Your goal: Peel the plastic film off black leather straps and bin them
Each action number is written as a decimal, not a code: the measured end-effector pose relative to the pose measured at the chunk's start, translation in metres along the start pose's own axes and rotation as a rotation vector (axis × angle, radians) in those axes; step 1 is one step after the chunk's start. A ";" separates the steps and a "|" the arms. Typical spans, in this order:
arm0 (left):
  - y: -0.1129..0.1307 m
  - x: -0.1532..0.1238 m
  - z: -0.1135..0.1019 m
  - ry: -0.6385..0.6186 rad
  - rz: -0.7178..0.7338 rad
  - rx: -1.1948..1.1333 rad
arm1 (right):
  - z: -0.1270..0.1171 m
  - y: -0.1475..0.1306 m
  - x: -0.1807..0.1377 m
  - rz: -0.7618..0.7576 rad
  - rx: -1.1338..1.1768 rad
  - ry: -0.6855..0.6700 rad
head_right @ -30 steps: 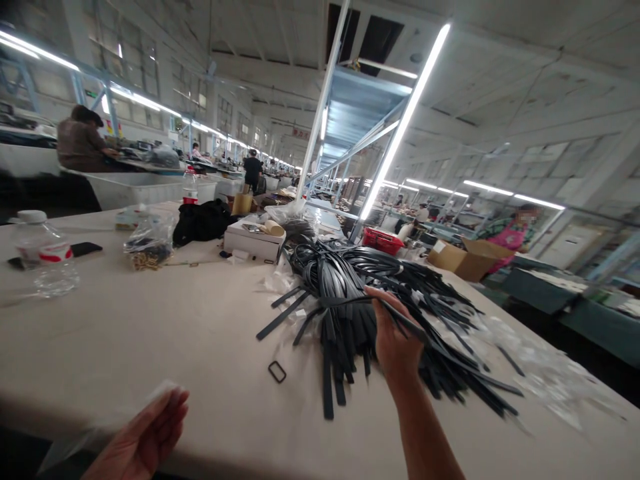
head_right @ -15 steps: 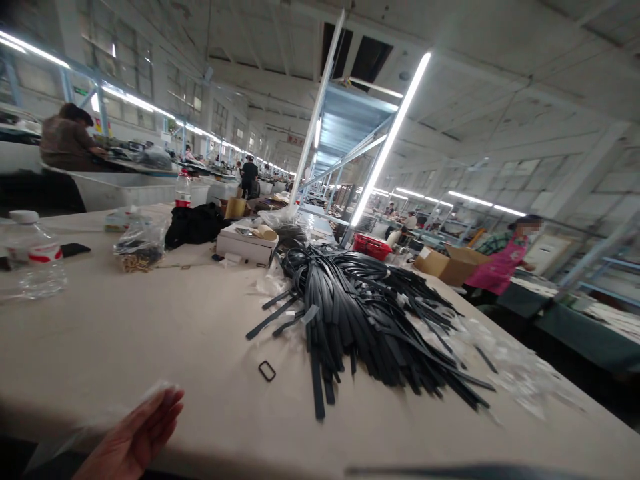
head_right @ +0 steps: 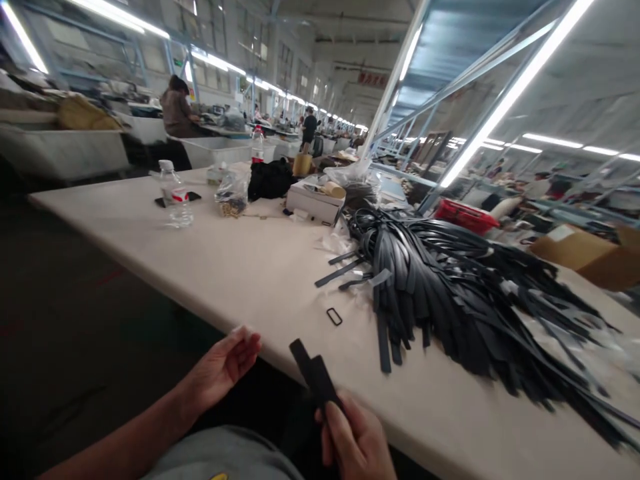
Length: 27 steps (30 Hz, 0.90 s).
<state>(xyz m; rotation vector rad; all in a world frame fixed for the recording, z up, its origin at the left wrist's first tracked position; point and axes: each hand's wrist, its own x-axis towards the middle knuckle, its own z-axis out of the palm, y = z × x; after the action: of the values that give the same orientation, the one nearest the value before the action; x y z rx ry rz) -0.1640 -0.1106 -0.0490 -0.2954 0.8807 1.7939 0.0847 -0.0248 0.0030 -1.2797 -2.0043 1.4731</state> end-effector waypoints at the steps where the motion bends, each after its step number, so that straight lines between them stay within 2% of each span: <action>1: 0.001 -0.004 -0.004 0.000 -0.001 0.011 | 0.015 -0.001 0.007 -0.045 -0.008 -0.097; 2: 0.002 -0.007 -0.009 -0.002 -0.004 0.025 | 0.028 -0.003 0.014 -0.095 -0.023 -0.168; 4: 0.004 -0.011 -0.016 0.000 -0.011 0.044 | 0.048 -0.007 0.025 -0.178 -0.066 -0.211; 8: 0.004 -0.012 -0.027 0.014 -0.008 0.034 | 0.069 -0.014 0.030 -0.202 -0.158 -0.264; 11: 0.003 -0.009 -0.032 0.005 -0.008 0.026 | 0.076 -0.015 0.029 -0.239 -0.225 -0.279; 16: 0.004 -0.006 -0.036 0.007 -0.012 0.017 | 0.082 -0.013 0.034 -0.224 -0.224 -0.213; 23: 0.003 0.001 -0.038 0.051 -0.018 -0.046 | 0.094 -0.008 0.040 -0.254 -0.253 -0.278; 27: 0.003 0.004 -0.041 0.051 -0.025 -0.043 | 0.095 -0.008 0.041 -0.211 -0.206 -0.264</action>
<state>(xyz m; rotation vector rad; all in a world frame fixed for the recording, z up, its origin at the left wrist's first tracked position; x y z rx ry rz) -0.1769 -0.1363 -0.0789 -0.3802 0.8714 1.7913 -0.0077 -0.0466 -0.0377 -0.9481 -2.4326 1.4252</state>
